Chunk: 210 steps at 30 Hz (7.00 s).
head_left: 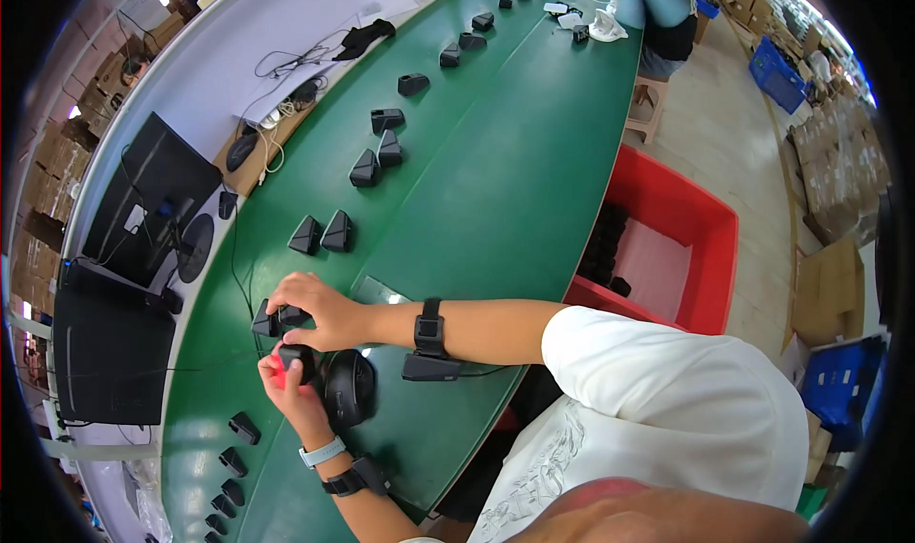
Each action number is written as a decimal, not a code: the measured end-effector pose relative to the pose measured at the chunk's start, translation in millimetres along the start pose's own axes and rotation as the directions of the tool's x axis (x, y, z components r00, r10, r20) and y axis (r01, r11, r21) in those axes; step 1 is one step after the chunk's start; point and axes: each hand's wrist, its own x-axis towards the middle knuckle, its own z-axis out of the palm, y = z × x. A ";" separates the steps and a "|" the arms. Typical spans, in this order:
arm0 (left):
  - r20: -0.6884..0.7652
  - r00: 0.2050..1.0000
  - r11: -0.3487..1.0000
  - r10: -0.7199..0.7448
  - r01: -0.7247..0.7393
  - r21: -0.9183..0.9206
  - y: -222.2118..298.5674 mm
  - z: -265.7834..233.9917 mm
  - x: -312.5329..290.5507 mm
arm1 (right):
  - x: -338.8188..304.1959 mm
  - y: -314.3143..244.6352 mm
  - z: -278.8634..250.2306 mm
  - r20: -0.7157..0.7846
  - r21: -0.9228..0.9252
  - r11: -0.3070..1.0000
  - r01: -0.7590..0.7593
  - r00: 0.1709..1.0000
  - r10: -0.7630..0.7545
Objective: The person picks up a charging dock and a mouse, connects the dock to a cable, and then places the mouse onto the dock to test it. After checking the connection, they remove the mouse and dock, separate them, and place the dock back onto the green workbench.
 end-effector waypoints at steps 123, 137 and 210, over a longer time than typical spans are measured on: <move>-0.094 0.906 0.805 0.413 -0.314 0.504 1.3 1.5 0.3 | -7.7 15.3 -4.3 0.506 0.280 0.660 -0.697 0.691 0.515; 0.095 0.850 0.647 0.518 -0.463 0.606 -8.1 -0.9 3.0 | -7.6 14.3 -7.1 0.712 0.412 0.454 -0.790 0.590 0.381; 0.120 0.991 0.008 -0.055 -0.120 0.993 15.5 -66.1 66.0 | -6.5 20.2 -3.3 0.574 0.379 0.336 -0.862 0.503 0.646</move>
